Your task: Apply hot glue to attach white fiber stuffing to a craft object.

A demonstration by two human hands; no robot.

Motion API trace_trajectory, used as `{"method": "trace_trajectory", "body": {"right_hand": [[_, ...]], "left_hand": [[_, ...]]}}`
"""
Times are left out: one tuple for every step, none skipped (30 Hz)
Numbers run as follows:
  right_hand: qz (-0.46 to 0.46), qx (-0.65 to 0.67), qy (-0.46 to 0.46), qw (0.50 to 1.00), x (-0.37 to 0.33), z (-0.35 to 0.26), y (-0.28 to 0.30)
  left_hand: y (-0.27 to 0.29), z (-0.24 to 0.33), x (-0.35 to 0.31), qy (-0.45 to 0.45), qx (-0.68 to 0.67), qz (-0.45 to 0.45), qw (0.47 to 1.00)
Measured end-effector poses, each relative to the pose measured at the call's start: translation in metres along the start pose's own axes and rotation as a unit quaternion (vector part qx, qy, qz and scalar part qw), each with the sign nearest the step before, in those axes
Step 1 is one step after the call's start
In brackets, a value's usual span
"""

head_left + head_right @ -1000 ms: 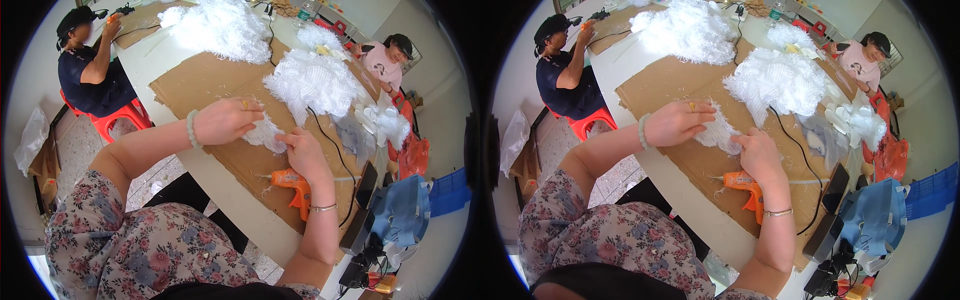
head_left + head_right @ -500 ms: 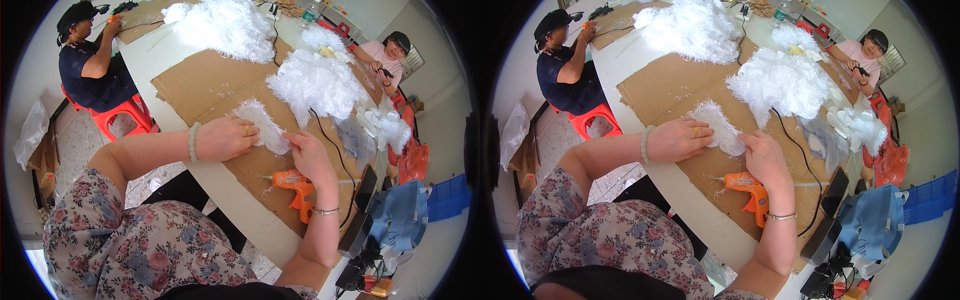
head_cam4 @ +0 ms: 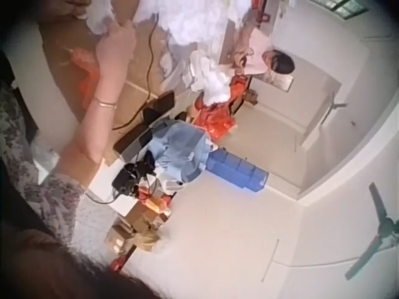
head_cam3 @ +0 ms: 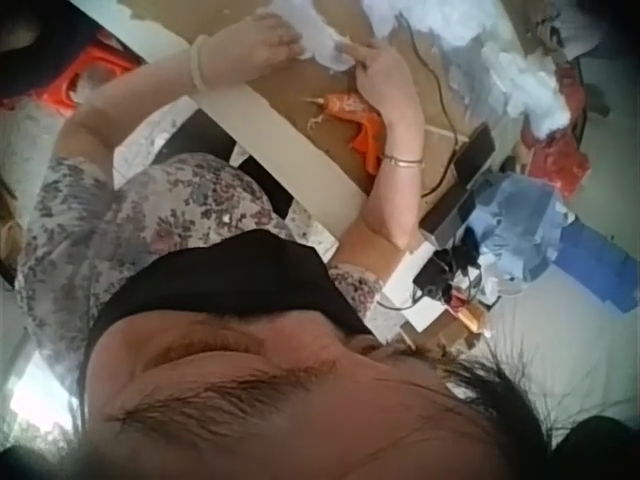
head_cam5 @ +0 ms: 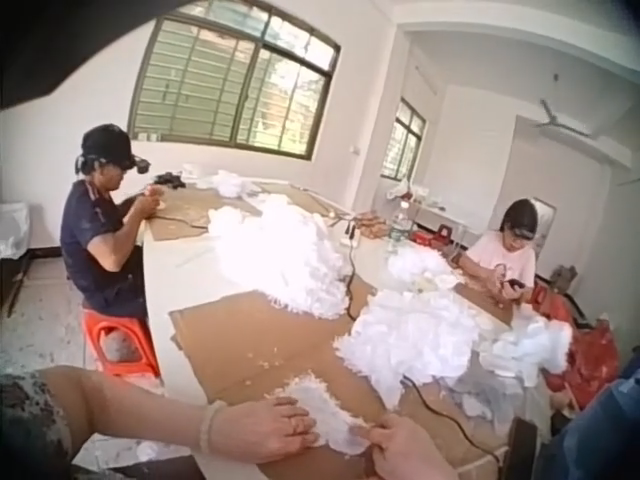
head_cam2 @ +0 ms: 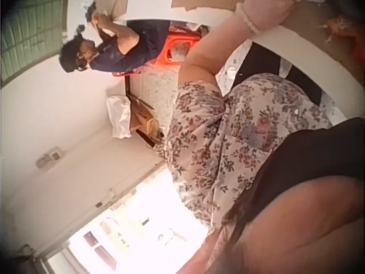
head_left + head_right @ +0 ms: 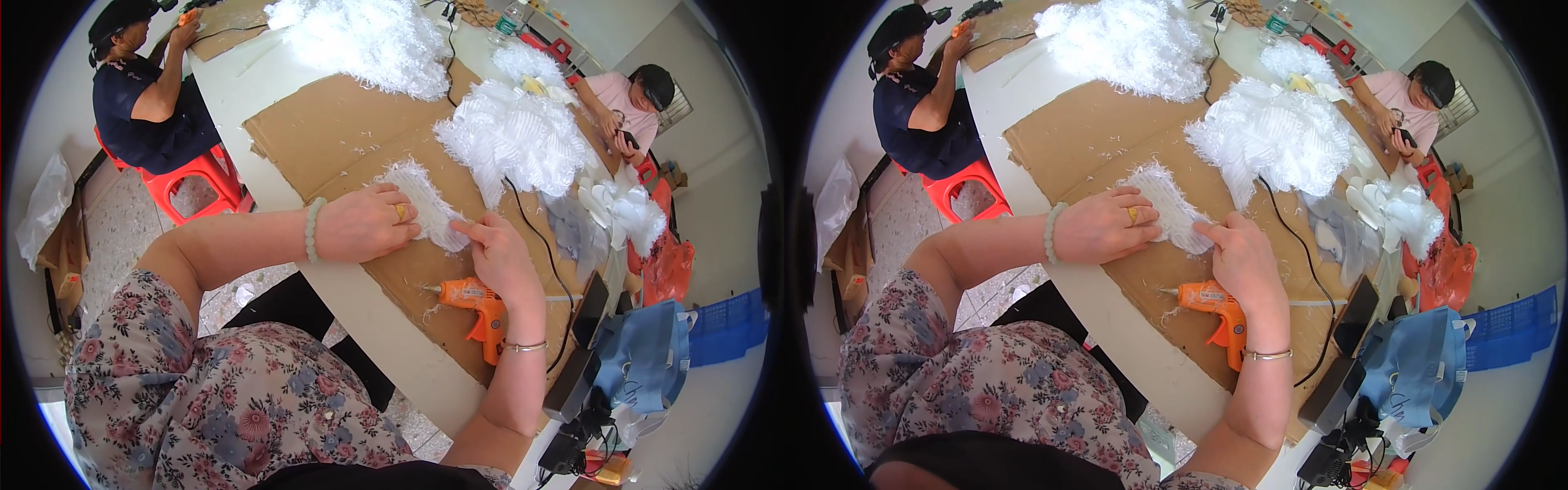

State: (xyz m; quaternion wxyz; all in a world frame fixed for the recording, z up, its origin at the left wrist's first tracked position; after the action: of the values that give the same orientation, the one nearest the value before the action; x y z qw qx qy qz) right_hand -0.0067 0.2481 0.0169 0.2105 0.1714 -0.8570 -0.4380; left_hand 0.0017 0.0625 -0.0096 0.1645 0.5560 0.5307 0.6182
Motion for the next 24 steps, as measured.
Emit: {"method": "trace_trajectory", "body": {"right_hand": [[0.002, -0.001, 0.002, 1.000, 0.0002, -0.0004, -0.0001], [0.000, -0.001, 0.005, 1.000, 0.0004, -0.0017, -0.0007], [0.001, -0.006, 0.001, 1.000, 0.0008, -0.0021, -0.0012], [0.003, -0.011, -0.002, 1.000, 0.0013, -0.0025, -0.0019], [0.001, -0.011, 0.001, 1.000, 0.0022, -0.0028, -0.0037], [0.005, -0.019, -0.001, 1.000, 0.0018, -0.0029, -0.0038], [0.010, -0.027, -0.003, 1.000, 0.0014, -0.0030, -0.0038], [0.009, -0.029, -0.002, 1.000, 0.0009, -0.0034, -0.0040], [0.009, -0.033, -0.005, 0.999, 0.0007, -0.0036, -0.0059], [0.009, -0.038, -0.009, 0.999, 0.0005, -0.0039, -0.0072], [0.007, -0.037, -0.007, 0.999, 0.0003, -0.0046, -0.0078], [0.008, -0.034, -0.011, 0.999, 0.0001, -0.0043, -0.0065], [0.010, -0.031, -0.015, 0.999, 0.0000, -0.0040, -0.0054], [0.009, -0.032, -0.014, 0.999, 0.0000, -0.0042, -0.0050], [0.008, -0.031, -0.015, 0.999, 0.0002, -0.0036, -0.0053], [0.007, -0.031, -0.015, 0.999, 0.0006, -0.0030, -0.0056], [0.006, -0.031, -0.014, 0.999, 0.0012, -0.0028, -0.0059], [0.004, -0.034, -0.017, 0.999, 0.0013, -0.0029, -0.0062], [0.002, -0.038, -0.019, 0.999, 0.0014, -0.0029, -0.0065], [0.001, -0.039, -0.020, 0.999, 0.0016, -0.0032, -0.0066], [0.002, -0.036, -0.022, 0.999, 0.0020, -0.0032, -0.0059], [0.002, -0.033, -0.024, 0.999, 0.0029, -0.0034, -0.0052], [0.000, -0.035, -0.023, 0.999, 0.0046, -0.0048, -0.0038], [0.011, -0.040, -0.008, 0.999, 0.0064, -0.0092, -0.0005]], "left_hand": [[-0.0010, 0.0000, -0.0006, 0.002, 0.002, 0.000, 1.000], [-0.0024, 0.0007, -0.0018, 0.001, -0.004, 0.007, 1.000], [-0.0031, 0.0009, -0.0025, -0.001, -0.009, 0.013, 1.000], [-0.0026, 0.0002, -0.0027, 0.002, -0.007, 0.014, 1.000], [-0.0023, -0.0004, -0.0030, 0.002, -0.012, 0.007, 1.000], [-0.0017, -0.0003, -0.0023, 0.001, -0.017, 0.002, 1.000], [-0.0010, -0.0001, -0.0019, 0.002, -0.016, 0.004, 1.000], [-0.0009, 0.0007, -0.0018, -0.001, -0.013, 0.000, 1.000], [-0.0008, 0.0013, -0.0032, -0.003, -0.010, -0.005, 1.000], [-0.0004, 0.0011, -0.0037, -0.001, -0.009, -0.006, 1.000], [-0.0003, 0.0016, -0.0033, -0.005, -0.001, -0.009, 1.000], [-0.0004, 0.0018, -0.0025, -0.011, 0.006, -0.010, 1.000], [-0.0002, 0.0019, -0.0025, -0.010, 0.006, -0.009, 1.000], [-0.0007, 0.0026, -0.0026, -0.013, 0.012, -0.014, 1.000], [-0.0017, 0.0031, -0.0029, -0.016, 0.018, -0.020, 1.000], [-0.0010, 0.0028, -0.0032, -0.015, 0.018, -0.020, 1.000], [0.0000, 0.0027, -0.0036, -0.017, 0.021, -0.024, 0.999], [0.0003, 0.0026, -0.0036, -0.020, 0.023, -0.026, 0.999], [-0.0001, 0.0021, -0.0036, -0.020, 0.022, -0.025, 0.999], [0.0000, 0.0017, -0.0036, -0.022, 0.021, -0.018, 0.999], [0.0004, 0.0015, -0.0035, -0.022, 0.020, -0.010, 0.999], [-0.0014, 0.0014, -0.0038, -0.020, 0.021, -0.008, 1.000], [-0.0022, 0.0018, -0.0042, -0.022, 0.024, 0.017, 0.999], [-0.0006, 0.0025, -0.0042, -0.023, 0.026, 0.041, 0.999]]}}
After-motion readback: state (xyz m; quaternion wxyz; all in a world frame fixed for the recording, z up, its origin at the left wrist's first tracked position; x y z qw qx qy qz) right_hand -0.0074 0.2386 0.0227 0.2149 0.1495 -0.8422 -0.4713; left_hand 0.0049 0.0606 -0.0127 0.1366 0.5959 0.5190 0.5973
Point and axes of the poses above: each hand's wrist, its own x-axis towards the middle knuckle, its own y-axis out of the back of the hand, z = x × y, the point moved 5 cm from there along x, towards the middle knuckle, and after that the axes turned 15 degrees about x, right-handed, at the moved point
